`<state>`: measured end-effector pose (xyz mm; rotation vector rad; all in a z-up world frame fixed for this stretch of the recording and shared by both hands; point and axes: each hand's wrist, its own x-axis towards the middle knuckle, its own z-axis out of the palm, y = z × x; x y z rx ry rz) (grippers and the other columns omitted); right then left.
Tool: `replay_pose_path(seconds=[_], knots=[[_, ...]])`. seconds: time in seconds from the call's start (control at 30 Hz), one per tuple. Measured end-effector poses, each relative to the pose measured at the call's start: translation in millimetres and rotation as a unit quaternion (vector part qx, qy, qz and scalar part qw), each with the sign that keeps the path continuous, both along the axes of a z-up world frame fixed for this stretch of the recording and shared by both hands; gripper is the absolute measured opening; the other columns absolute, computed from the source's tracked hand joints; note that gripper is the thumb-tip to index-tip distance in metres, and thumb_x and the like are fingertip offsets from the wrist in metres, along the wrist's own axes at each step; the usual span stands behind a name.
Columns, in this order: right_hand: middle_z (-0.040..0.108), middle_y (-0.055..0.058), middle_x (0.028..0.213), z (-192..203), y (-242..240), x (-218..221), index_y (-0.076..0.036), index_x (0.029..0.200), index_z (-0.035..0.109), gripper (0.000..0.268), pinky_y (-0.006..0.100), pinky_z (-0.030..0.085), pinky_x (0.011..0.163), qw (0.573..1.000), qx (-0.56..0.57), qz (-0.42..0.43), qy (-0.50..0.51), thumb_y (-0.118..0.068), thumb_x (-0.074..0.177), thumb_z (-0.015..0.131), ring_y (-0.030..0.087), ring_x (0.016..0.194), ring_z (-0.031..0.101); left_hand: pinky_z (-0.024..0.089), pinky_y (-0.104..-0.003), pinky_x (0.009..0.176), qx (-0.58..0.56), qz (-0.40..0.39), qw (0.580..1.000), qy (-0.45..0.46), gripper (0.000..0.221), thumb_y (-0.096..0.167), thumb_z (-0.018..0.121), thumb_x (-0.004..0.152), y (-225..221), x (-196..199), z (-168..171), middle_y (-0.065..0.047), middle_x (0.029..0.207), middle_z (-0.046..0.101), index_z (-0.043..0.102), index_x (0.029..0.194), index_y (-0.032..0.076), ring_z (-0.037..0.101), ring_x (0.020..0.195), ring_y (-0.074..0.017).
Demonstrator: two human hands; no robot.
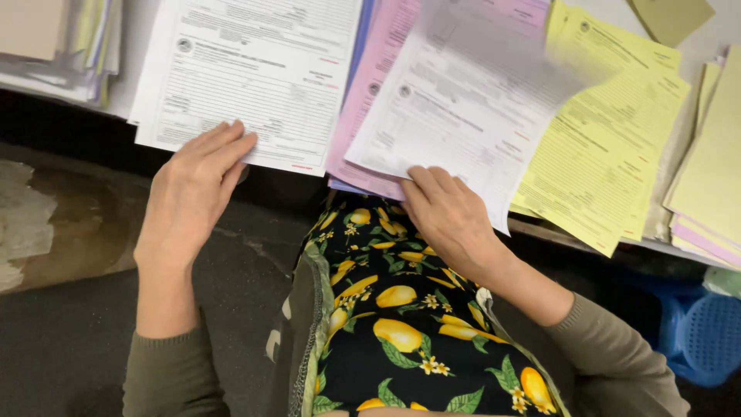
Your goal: The person sorts through stacks of paper forms by hand, flipping through individual sheets and moving piles of white, pink, and yellow documents across the desk. The person then gathers the sorted papers into a single large stack and aligns the edges.
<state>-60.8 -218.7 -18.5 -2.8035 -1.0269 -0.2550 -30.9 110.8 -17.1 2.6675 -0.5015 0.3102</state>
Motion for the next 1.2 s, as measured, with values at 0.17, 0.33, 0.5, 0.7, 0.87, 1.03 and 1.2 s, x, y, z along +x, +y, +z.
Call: replay_pose_path(seconds=[0.17, 0.33, 0.5, 0.7, 0.87, 1.03, 1.2], knots=[[0.067, 0.011, 0.111, -13, -12, 3, 0.001, 0.116, 0.068, 0.024, 0.039, 0.054, 0.084, 0.99, 0.11, -0.012, 0.086, -0.004, 0.093, 0.064, 0.03, 0.101, 0.065, 0.058, -0.035, 0.094, -0.013, -0.013, 1.0, -0.026, 0.02, 0.006, 0.076, 0.094, 18, 2, 8, -0.013, 0.122, 0.074, 0.076, 0.114, 0.003, 0.072, 0.111, -0.0294], [0.068, 0.007, 0.094, -10, -33, 28, -0.004, 0.1, 0.07, 0.01, 0.03, 0.052, 0.079, 0.923, 0.302, -0.092, 0.219, -0.011, 0.094, 0.072, 0.018, 0.087, 0.068, 0.053, -0.04, 0.069, -0.029, 0.102, 0.989, 0.1, 0.016, 0.012, 0.08, 0.092, 11, 12, 27, -0.014, 0.094, 0.074, 0.077, 0.102, 0.0, 0.07, 0.077, -0.0284], [0.061, 0.006, 0.099, 1, -123, 30, -0.001, 0.122, 0.064, 0.018, 0.025, 0.047, 0.073, 0.864, 0.424, -0.265, 0.065, -0.002, 0.103, 0.064, 0.012, 0.085, 0.054, 0.055, -0.038, 0.076, -0.02, -0.001, 0.996, 0.091, 0.019, 0.015, 0.08, 0.082, 21, 19, 19, -0.012, 0.098, 0.075, 0.077, 0.095, 0.002, 0.071, 0.085, -0.0243], [0.066, 0.019, 0.125, 33, -160, -21, -0.001, 0.114, 0.07, 0.018, 0.036, 0.052, 0.081, 0.928, 0.116, -0.183, -0.302, 0.01, 0.101, 0.065, 0.023, 0.1, 0.067, 0.055, -0.04, 0.083, -0.076, 0.097, 0.99, 0.067, 0.014, 0.01, 0.066, 0.105, 30, 20, -9, -0.013, 0.107, 0.072, 0.071, 0.116, 0.004, 0.067, 0.094, -0.0234], [0.066, 0.011, 0.138, 25, -144, -55, -0.006, 0.105, 0.073, 0.018, 0.046, 0.038, 0.113, 0.965, -0.084, -0.22, -0.113, -0.008, 0.087, 0.077, 0.028, 0.124, 0.067, 0.055, -0.04, 0.08, -0.142, 0.237, 0.961, 0.013, 0.018, 0.009, 0.057, 0.113, -13, 29, -17, -0.009, 0.112, 0.072, 0.069, 0.126, 0.007, 0.068, 0.092, -0.0212], [0.072, 0.009, 0.125, -12, -161, -77, -0.002, 0.112, 0.075, 0.032, 0.04, 0.044, 0.101, 0.961, -0.038, -0.268, -0.05, -0.013, 0.081, 0.076, 0.027, 0.117, 0.067, 0.052, -0.042, 0.101, -0.076, -0.232, 0.969, -0.044, 0.035, -0.013, 0.058, 0.087, -127, 26, 3, -0.014, 0.119, 0.069, 0.072, 0.117, -0.002, 0.063, 0.113, -0.0295], [0.073, 0.007, 0.114, -21, -180, -79, -0.005, 0.104, 0.075, 0.016, 0.038, 0.051, 0.092, 0.951, 0.047, -0.306, -0.026, -0.006, 0.088, 0.079, 0.025, 0.112, 0.068, 0.051, -0.043, 0.099, -0.053, -0.315, 0.947, -0.006, 0.029, -0.007, 0.063, 0.081, -160, 13, -6, -0.019, 0.119, 0.065, 0.066, 0.109, -0.011, 0.063, 0.111, -0.0345]])
